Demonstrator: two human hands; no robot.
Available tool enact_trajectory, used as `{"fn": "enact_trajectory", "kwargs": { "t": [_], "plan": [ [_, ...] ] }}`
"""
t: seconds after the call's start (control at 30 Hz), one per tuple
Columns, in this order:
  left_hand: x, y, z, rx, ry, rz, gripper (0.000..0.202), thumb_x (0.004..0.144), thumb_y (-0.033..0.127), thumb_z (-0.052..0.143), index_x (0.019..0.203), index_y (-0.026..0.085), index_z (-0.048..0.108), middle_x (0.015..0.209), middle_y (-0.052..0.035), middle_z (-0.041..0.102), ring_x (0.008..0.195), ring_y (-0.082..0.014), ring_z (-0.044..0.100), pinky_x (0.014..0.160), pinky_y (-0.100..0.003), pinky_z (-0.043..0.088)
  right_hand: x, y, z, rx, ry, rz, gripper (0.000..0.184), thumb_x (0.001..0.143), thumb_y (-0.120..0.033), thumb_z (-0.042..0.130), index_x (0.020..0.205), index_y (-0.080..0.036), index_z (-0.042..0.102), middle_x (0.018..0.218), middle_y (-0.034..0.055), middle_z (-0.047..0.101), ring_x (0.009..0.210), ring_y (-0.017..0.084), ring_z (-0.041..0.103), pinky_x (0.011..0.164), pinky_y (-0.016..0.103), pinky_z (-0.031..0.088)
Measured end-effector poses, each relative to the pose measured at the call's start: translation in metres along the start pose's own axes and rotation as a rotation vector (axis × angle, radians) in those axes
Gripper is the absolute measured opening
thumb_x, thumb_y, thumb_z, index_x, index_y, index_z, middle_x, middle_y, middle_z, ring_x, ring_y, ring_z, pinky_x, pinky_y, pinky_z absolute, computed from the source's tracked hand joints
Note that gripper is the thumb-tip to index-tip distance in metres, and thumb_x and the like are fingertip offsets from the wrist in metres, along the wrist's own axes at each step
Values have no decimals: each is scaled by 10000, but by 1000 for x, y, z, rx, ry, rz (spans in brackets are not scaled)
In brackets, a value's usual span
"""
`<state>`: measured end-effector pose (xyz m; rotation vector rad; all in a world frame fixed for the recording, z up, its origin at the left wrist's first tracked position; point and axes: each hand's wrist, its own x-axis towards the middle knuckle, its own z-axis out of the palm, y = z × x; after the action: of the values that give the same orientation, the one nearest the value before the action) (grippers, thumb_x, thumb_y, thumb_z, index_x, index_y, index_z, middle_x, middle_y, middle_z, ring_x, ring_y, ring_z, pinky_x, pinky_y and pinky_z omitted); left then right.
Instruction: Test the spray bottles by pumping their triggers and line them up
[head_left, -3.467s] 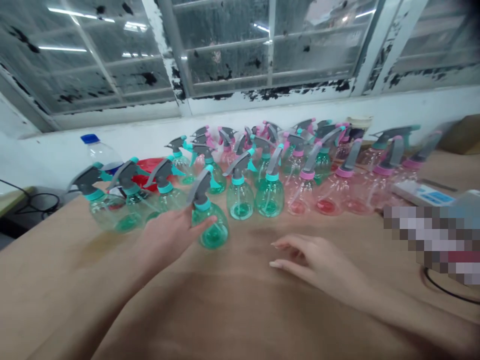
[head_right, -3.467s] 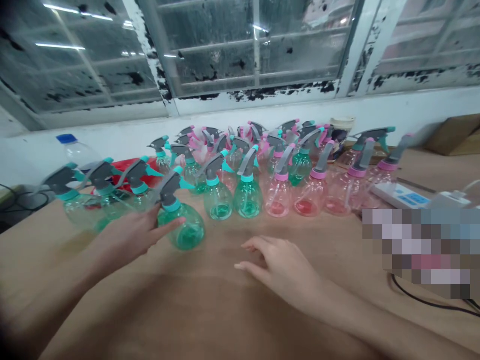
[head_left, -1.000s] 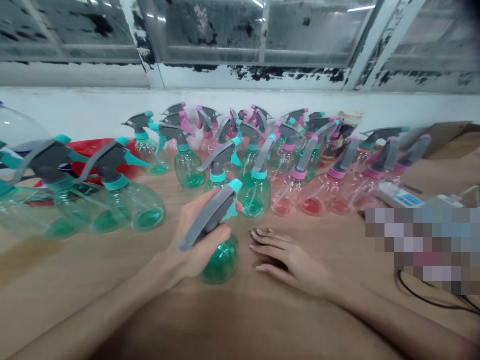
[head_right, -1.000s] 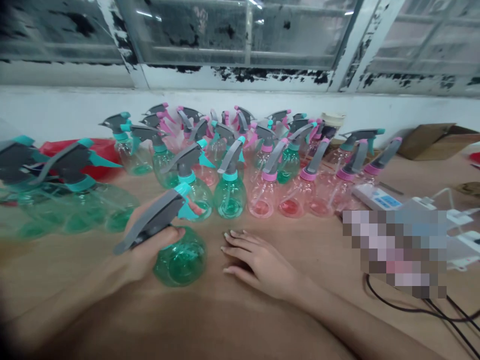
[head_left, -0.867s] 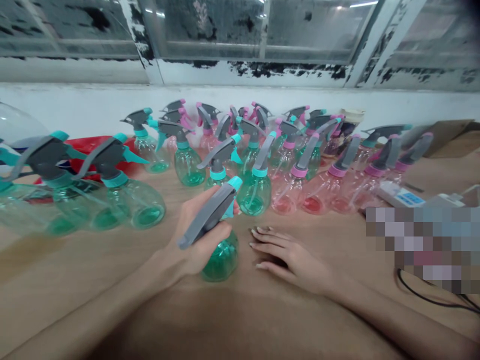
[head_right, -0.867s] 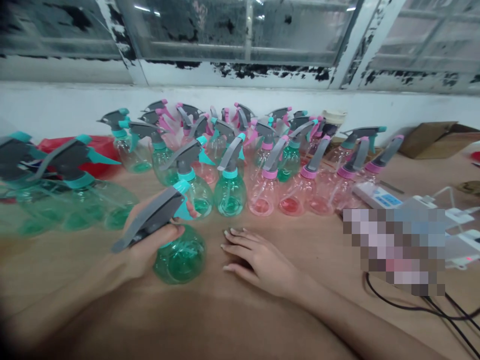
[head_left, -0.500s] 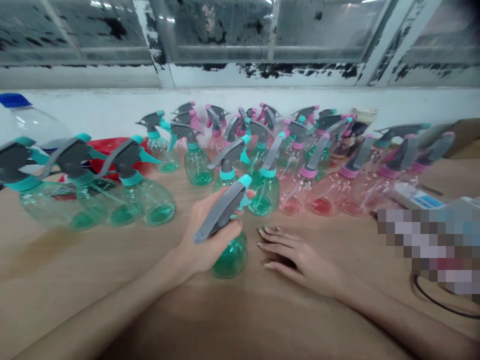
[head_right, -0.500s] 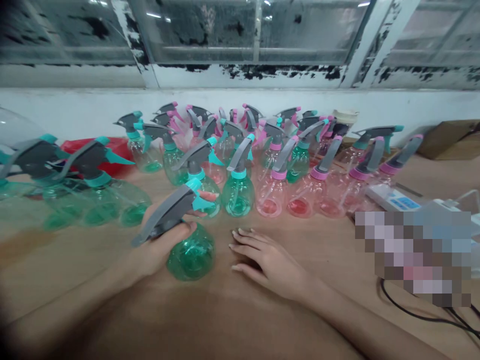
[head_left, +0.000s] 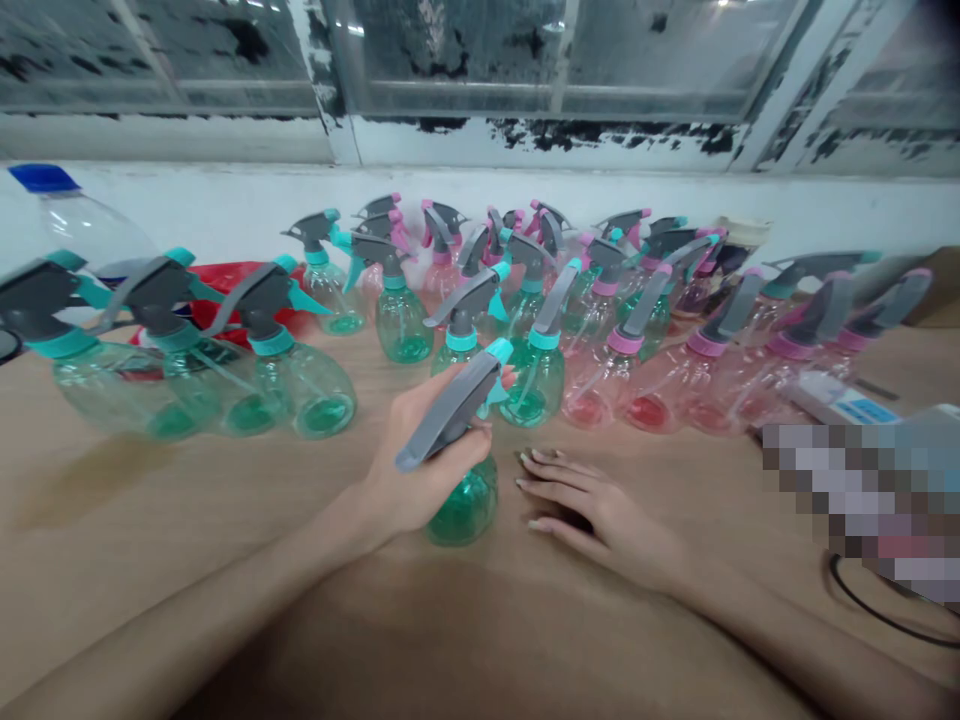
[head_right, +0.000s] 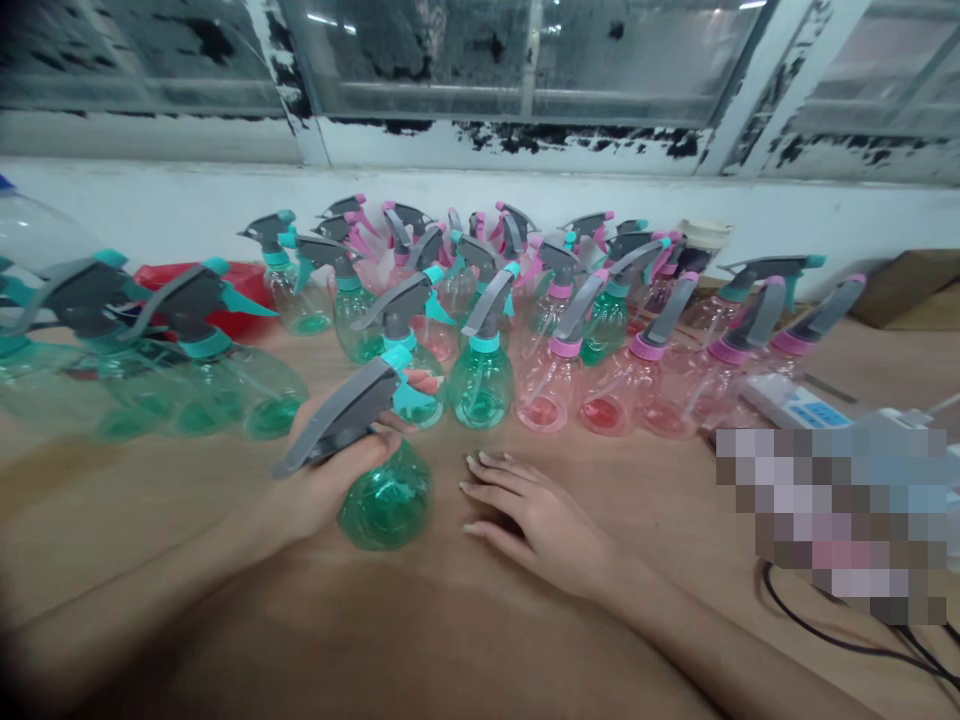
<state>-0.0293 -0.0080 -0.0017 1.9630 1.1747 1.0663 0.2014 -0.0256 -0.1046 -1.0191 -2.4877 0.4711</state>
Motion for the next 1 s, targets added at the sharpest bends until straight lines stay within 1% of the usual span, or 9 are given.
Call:
{"fn": "enact_trajectory", "kwargs": {
  "t": [0.1, 0.17, 0.3, 0.5, 0.63, 0.7, 0.8, 0.9, 1.0],
  "plan": [
    [-1, 0, 0, 3, 5, 3, 223, 770, 198, 519, 962, 258, 616, 696, 39, 569, 629, -159, 560, 585, -286, 429, 0, 2, 1, 16, 15, -10, 408, 947, -412, 531, 1317, -245, 577, 1430, 64, 527, 1349, 245, 445, 1133, 501, 352],
    [-1, 0, 0, 17, -8, -18, 250, 779, 204, 517, 999, 268, 616, 696, 39, 586, 621, -164, 572, 583, -290, 436, -1, 3, 2, 28, 26, -13, 410, 945, -403, 539, 1327, -256, 568, 1429, 61, 529, 1350, 247, 444, 1130, 504, 355],
    [0, -1, 0, 10, -8, -2, 275, 778, 238, 531, 1037, 253, 622, 713, 27, 620, 617, -170, 599, 581, -288, 457, -1, 3, 3, 28, 36, -30, 398, 946, -391, 542, 1317, -251, 576, 1426, 63, 533, 1349, 242, 446, 1136, 491, 349],
    [1, -3, 1, 2, 13, 23, 306, 748, 185, 550, 1032, 253, 640, 693, 34, 619, 687, -180, 628, 623, -278, 481, -2, 3, 4, -7, 32, -20, 399, 951, -396, 530, 1313, -235, 577, 1435, 61, 522, 1349, 229, 446, 1138, 469, 356],
    [1, -1, 0, 6, 11, 14, 357, 743, 173, 534, 1075, 242, 645, 695, 30, 609, 664, -172, 595, 621, -279, 463, -3, 5, 6, -36, 19, -28, 412, 958, -394, 519, 1332, -225, 558, 1442, 54, 515, 1360, 217, 430, 1150, 463, 340],
    [0, 0, 0, 2, 7, -3, 352, 749, 190, 534, 1081, 232, 644, 679, 30, 594, 631, -166, 572, 604, -279, 452, -3, 6, 6, -41, 19, -31, 411, 960, -391, 516, 1334, -225, 555, 1446, 50, 511, 1365, 214, 423, 1150, 458, 343],
    [1, 0, 1, 0, 6, -21, 332, 748, 204, 538, 1060, 227, 649, 658, 35, 556, 631, -165, 564, 616, -282, 457, -3, 6, 7, -45, 13, -29, 402, 965, -391, 507, 1329, -226, 559, 1446, 47, 512, 1368, 211, 418, 1150, 456, 342],
    [2, -1, 1, -8, -1, -6, 339, 739, 201, 541, 1061, 231, 643, 665, 36, 551, 644, -164, 569, 617, -275, 458, -3, 4, 6, -41, 4, -19, 399, 965, -399, 506, 1319, -226, 568, 1438, 48, 522, 1368, 211, 419, 1155, 454, 336],
    [2, -1, 0, -28, -10, 15, 330, 740, 203, 544, 1057, 226, 636, 674, 40, 554, 611, -150, 549, 610, -274, 455, -3, 3, 5, -36, -5, -10, 399, 964, -408, 506, 1314, -228, 572, 1442, 47, 518, 1367, 212, 419, 1155, 452, 336]
  ]
}}
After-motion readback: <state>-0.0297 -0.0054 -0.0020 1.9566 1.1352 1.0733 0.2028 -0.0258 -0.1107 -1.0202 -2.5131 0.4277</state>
